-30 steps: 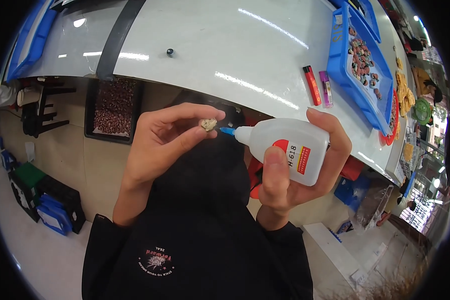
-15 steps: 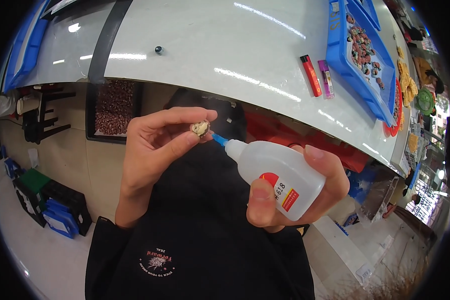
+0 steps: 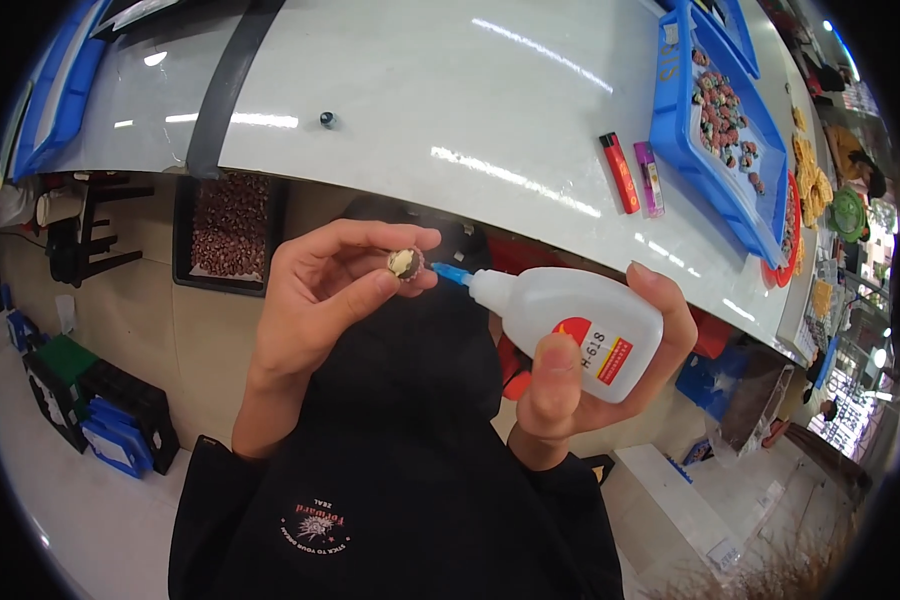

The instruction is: The person assembles small figurines by taking figure parts from trays, applying glue from a bottle onto the pieces, joining the components together by hand, and placing the assembled figures into a tray.

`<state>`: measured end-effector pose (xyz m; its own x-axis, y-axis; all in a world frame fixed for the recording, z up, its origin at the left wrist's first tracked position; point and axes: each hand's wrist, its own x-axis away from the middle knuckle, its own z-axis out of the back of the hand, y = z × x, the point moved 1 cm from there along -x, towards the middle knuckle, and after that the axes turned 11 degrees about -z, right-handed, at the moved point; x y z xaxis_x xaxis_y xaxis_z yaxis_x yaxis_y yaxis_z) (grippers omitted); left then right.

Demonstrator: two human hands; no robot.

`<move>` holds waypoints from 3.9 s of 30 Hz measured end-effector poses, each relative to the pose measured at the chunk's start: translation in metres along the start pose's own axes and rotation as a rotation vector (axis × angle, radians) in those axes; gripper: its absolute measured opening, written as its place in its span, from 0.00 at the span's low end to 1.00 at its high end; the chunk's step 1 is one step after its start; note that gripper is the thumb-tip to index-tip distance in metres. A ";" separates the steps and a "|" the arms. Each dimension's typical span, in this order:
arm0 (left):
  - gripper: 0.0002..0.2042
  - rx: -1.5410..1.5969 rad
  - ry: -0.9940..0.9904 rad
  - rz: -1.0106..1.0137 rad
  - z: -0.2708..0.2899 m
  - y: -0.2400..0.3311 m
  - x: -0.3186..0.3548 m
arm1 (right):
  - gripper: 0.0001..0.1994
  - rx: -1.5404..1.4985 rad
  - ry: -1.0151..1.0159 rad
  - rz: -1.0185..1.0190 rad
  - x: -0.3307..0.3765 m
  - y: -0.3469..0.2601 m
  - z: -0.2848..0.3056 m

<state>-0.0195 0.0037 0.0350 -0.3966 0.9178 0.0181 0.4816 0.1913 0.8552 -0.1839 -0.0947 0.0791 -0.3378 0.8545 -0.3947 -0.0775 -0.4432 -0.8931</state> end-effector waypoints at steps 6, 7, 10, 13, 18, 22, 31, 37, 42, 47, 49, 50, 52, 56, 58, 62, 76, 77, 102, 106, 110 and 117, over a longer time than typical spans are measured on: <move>0.12 0.100 0.089 -0.057 0.018 0.004 -0.006 | 0.19 -0.297 0.008 -0.437 -0.015 0.018 -0.007; 0.12 0.108 0.102 -0.062 0.023 0.008 -0.006 | 0.19 -0.265 0.064 -0.453 -0.021 0.028 -0.012; 0.12 0.096 0.168 -0.116 0.040 0.016 -0.006 | 0.19 -0.263 0.059 -0.455 -0.035 0.056 -0.026; 0.12 0.091 0.240 -0.139 0.053 0.024 -0.005 | 0.21 -0.256 -0.032 -0.467 -0.052 0.065 -0.051; 0.12 0.119 0.263 -0.141 0.066 0.030 -0.008 | 0.25 -0.116 -0.063 -0.336 -0.065 0.080 -0.070; 0.12 0.142 0.240 -0.142 0.073 0.029 -0.012 | 0.20 0.225 0.048 -0.240 -0.058 0.070 -0.069; 0.11 0.182 0.216 -0.128 0.079 0.030 -0.017 | 0.18 0.433 -0.177 0.133 -0.025 0.040 -0.100; 0.13 0.217 0.218 -0.105 0.087 0.033 -0.017 | 0.13 0.496 -0.378 -0.142 -0.055 0.037 -0.142; 0.14 0.248 0.184 -0.091 0.086 0.034 -0.019 | 0.09 0.325 -0.347 -0.142 -0.048 0.030 -0.139; 0.13 0.255 0.144 -0.064 0.078 0.032 -0.018 | 0.13 0.183 -0.344 -0.207 -0.029 0.007 -0.120; 0.13 0.263 0.117 -0.026 0.072 0.029 -0.019 | 0.13 0.165 -0.346 -0.199 -0.022 0.001 -0.110; 0.13 0.263 0.113 -0.017 0.070 0.027 -0.019 | 0.13 0.144 -0.353 -0.183 -0.020 -0.001 -0.106; 0.13 0.270 0.063 -0.007 0.063 0.022 -0.019 | 0.13 0.124 -0.360 -0.161 -0.016 0.001 -0.098; 0.12 0.266 0.004 0.024 0.048 0.021 -0.017 | 0.13 -0.083 -0.295 -0.284 -0.002 0.004 -0.083; 0.12 0.269 -0.048 -0.001 0.041 0.019 -0.017 | 0.13 -0.115 -0.280 -0.259 0.001 0.009 -0.076; 0.12 0.267 -0.075 0.019 0.026 0.014 -0.017 | 0.12 -0.150 -0.250 -0.217 0.007 0.009 -0.060; 0.12 -0.018 -0.223 -0.103 -0.016 0.010 -0.015 | 0.08 0.126 -0.129 0.003 0.007 -0.010 -0.011; 0.12 -0.023 -0.234 -0.089 -0.020 0.012 -0.014 | 0.07 0.172 -0.158 0.047 0.005 -0.012 -0.008; 0.16 -0.051 -0.260 -0.001 -0.039 -0.007 -0.003 | 0.30 -0.154 -0.242 -0.345 0.029 0.016 -0.002; 0.18 0.046 -0.184 0.077 -0.043 -0.006 0.001 | 0.27 -0.125 -0.246 -0.371 0.019 0.004 0.001; 0.22 -0.024 -0.125 0.108 -0.039 -0.006 -0.001 | 0.24 -0.056 -0.261 -0.361 0.014 -0.004 0.002; 0.15 0.181 -0.263 0.182 -0.039 -0.014 -0.014 | 0.23 0.026 -0.166 -0.264 0.019 0.002 0.009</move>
<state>-0.0514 -0.0259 0.0430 -0.0884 0.9961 0.0075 0.6658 0.0535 0.7442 -0.1990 -0.0817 0.0715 -0.4510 0.8861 -0.1070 -0.2065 -0.2202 -0.9533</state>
